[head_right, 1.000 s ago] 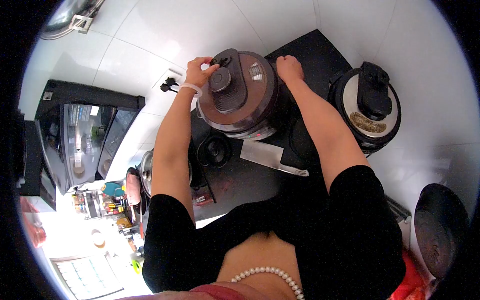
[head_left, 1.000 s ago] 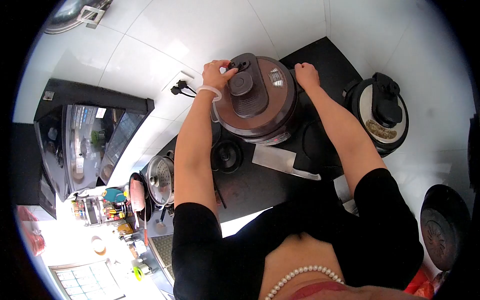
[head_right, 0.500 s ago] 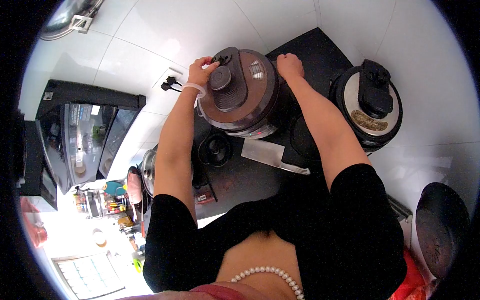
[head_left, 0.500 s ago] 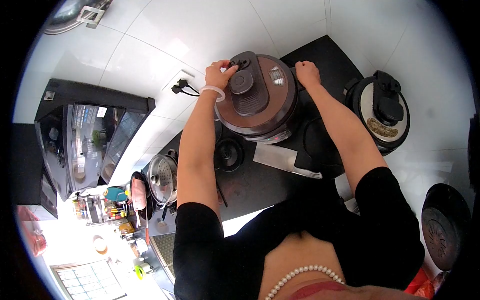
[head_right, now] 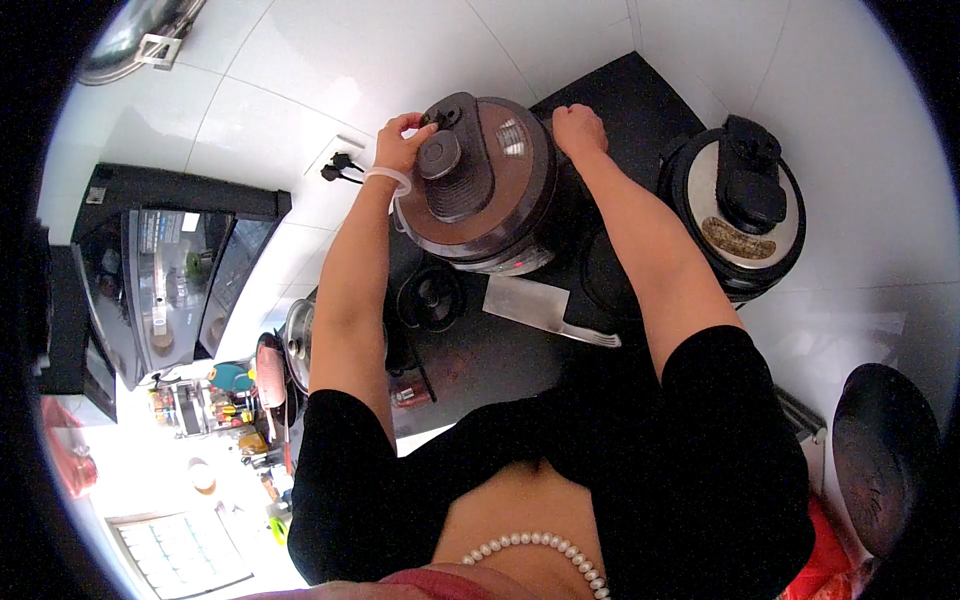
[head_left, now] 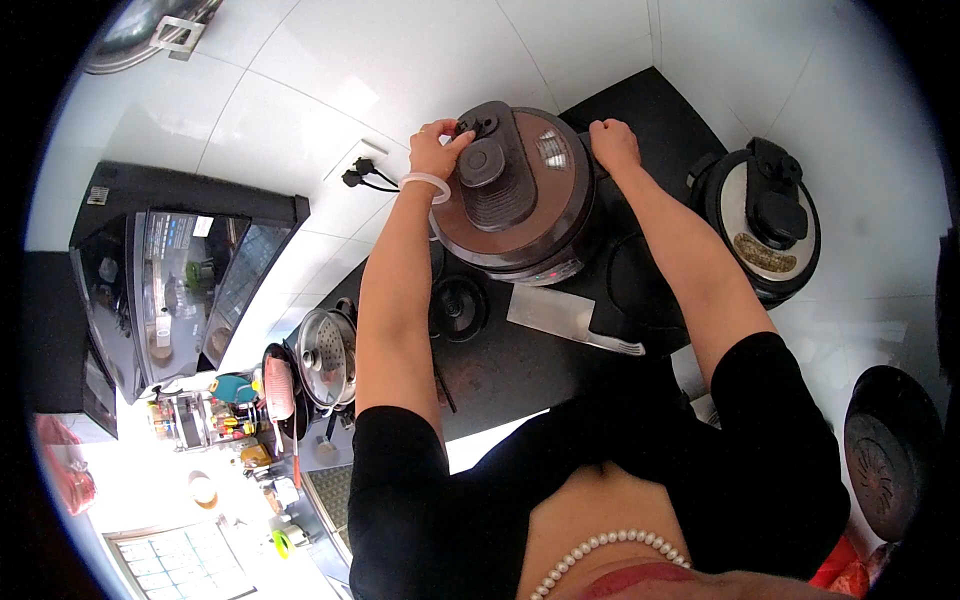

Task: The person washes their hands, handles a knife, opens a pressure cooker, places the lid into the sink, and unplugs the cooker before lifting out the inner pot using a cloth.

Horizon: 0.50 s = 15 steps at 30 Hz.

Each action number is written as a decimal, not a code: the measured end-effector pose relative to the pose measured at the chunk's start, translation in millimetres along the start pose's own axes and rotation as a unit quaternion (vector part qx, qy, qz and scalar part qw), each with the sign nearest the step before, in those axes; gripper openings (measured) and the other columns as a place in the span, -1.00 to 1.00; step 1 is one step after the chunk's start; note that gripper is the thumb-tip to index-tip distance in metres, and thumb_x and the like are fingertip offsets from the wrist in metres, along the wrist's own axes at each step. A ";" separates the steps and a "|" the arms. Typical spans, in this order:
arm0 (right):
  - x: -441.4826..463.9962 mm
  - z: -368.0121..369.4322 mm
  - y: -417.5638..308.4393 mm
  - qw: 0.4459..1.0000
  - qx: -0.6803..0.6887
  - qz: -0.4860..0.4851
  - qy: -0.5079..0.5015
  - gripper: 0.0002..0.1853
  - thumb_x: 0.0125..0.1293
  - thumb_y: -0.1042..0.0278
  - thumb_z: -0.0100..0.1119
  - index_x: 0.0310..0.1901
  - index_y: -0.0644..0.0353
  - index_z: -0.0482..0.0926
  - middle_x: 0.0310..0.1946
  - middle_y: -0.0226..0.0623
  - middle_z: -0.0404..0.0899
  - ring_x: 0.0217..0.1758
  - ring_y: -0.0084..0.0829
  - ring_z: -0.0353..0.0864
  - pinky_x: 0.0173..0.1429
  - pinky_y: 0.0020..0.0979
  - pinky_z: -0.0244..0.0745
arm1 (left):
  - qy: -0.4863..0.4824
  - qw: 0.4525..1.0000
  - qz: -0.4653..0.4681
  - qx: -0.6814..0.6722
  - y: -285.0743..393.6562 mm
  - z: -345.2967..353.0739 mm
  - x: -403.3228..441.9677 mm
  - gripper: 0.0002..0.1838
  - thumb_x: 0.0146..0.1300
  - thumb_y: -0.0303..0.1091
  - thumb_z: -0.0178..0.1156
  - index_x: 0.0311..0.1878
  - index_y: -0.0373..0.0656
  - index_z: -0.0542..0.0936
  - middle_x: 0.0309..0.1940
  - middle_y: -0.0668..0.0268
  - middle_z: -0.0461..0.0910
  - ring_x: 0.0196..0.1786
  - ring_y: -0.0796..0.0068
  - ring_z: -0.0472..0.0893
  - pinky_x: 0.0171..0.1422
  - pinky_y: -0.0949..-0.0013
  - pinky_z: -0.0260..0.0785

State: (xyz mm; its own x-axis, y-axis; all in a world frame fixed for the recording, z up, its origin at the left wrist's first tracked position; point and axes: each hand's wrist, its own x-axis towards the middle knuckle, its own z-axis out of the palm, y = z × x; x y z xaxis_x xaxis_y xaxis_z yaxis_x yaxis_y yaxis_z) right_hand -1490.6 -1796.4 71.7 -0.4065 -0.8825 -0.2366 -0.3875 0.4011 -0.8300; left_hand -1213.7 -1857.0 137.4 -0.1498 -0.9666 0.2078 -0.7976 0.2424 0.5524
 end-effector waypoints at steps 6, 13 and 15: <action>0.5 1.5 0.1 1.000 -0.006 -0.002 0.014 -0.57 0.15 0.13 -0.20 -0.15 0.25 0.54 -0.06 0.02 0.48 0.04 0.02 0.43 0.08 -0.11 0.33 | -0.014 1.000 0.006 0.011 -2.4 1.0 1.6 -0.56 -0.11 -0.08 0.33 -0.16 -0.10 0.59 -0.16 0.20 0.54 0.00 0.23 0.43 0.10 0.25 0.29; 0.1 0.9 -0.1 1.000 -0.003 -0.002 0.013 -0.60 0.14 0.14 -0.17 -0.18 0.24 0.55 -0.07 0.00 0.49 0.02 0.00 0.45 0.07 -0.12 0.33 | -0.005 1.000 0.025 0.005 2.7 -1.2 -0.9 -0.58 -0.12 -0.11 0.35 -0.18 -0.10 0.59 -0.19 0.20 0.54 -0.03 0.23 0.44 0.09 0.23 0.28; 0.6 2.5 1.0 1.000 -0.001 -0.005 0.021 -0.60 0.14 0.14 -0.17 -0.20 0.24 0.55 -0.09 0.00 0.50 0.01 0.01 0.45 0.06 -0.12 0.34 | 0.006 0.999 0.037 0.013 0.0 0.3 -1.0 -0.58 -0.13 -0.12 0.36 -0.19 -0.11 0.59 -0.20 0.19 0.55 -0.05 0.22 0.47 0.08 0.23 0.30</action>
State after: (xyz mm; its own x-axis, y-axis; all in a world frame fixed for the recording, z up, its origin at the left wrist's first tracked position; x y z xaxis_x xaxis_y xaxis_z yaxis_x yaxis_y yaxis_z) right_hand -1489.2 -1797.1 69.6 -0.4376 -0.8753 -0.2060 -0.3932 0.3924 -0.8315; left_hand -1213.7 -1856.0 137.0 -0.2008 -0.9452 0.2574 -0.7997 0.3099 0.5142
